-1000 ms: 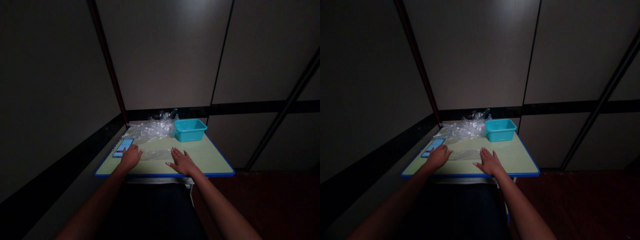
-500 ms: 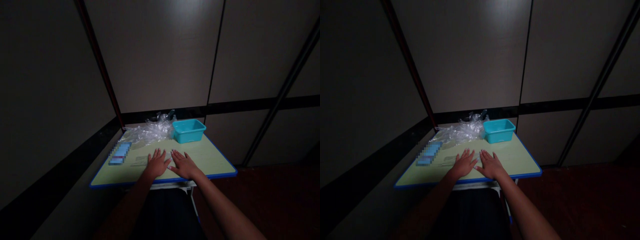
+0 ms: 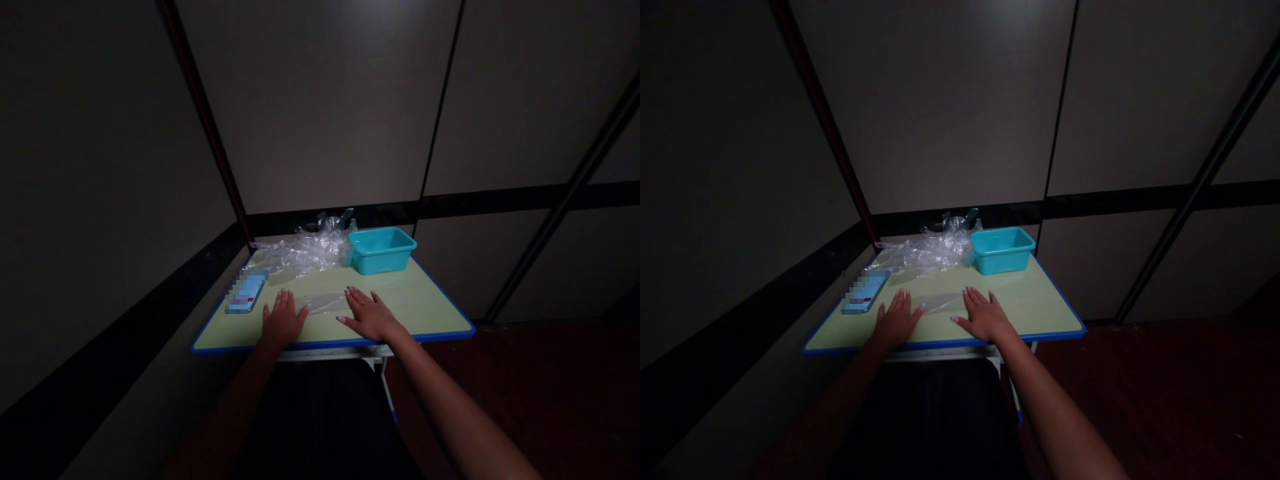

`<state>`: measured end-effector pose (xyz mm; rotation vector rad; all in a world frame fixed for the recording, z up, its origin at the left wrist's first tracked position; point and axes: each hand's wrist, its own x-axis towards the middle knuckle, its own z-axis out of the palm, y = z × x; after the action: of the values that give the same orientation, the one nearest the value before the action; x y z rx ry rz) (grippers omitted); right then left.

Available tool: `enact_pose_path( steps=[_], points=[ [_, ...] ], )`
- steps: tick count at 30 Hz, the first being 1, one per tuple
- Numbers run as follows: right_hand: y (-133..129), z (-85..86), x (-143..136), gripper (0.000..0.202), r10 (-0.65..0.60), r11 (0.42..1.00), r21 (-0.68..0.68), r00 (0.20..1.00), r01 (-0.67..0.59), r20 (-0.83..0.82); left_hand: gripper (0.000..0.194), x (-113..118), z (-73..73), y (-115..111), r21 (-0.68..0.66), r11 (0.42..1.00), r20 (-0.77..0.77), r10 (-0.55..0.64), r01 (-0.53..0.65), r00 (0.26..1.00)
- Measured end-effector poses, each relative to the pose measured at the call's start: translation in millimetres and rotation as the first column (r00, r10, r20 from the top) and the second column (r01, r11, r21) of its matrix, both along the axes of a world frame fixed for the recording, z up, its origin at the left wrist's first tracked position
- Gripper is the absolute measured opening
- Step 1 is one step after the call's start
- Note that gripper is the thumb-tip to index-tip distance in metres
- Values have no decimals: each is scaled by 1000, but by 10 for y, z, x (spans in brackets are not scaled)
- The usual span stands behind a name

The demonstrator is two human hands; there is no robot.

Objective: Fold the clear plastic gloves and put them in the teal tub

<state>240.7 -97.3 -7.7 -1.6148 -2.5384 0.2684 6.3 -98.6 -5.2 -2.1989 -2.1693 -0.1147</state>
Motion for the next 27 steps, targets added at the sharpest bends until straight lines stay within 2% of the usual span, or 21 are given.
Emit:
enact_pose_path(
  steps=[3, 7, 10, 13, 17, 22, 24, 27],
  points=[
    [9, -16, 0, 86, -2, 1000, 3, 1000, 2, 0, 69, 313, 36, -26, 112, 987, 15, -117, 114, 993],
    [7, -2, -7, 80, -9, 1000, -4, 1000, 9, 17, 66, 793, 68, 19, 100, 931, 82, -361, 352, 929],
    [-1, 15, -14, 77, -12, 1000, -6, 999, 12, 30, 67, 926, 42, 112, 42, 939, 129, -343, 340, 930],
    [-9, 23, -13, 79, -12, 1000, -7, 999, 12, 50, 69, 777, -29, 195, -19, 971, 148, -231, 237, 962],
    [-9, 30, 1, 83, -9, 1000, -12, 998, 10, 66, 69, 318, -113, 201, -6, 987, 115, -157, 159, 981],
    [-13, 31, -4, 85, -3, 1000, -16, 998, 4, 61, 64, -179, -129, 138, -8, 995, 49, -96, 96, 994],
    [-28, 30, -11, 84, -4, 1000, -10, 998, 5, 63, 64, -267, -118, 119, 2, 997, 37, -74, 74, 997],
    [-39, 63, 9, 82, 3, 1000, -15, 999, -2, 53, 63, -273, -90, 77, 83, 994, 22, -78, 75, 997]
  ],
)
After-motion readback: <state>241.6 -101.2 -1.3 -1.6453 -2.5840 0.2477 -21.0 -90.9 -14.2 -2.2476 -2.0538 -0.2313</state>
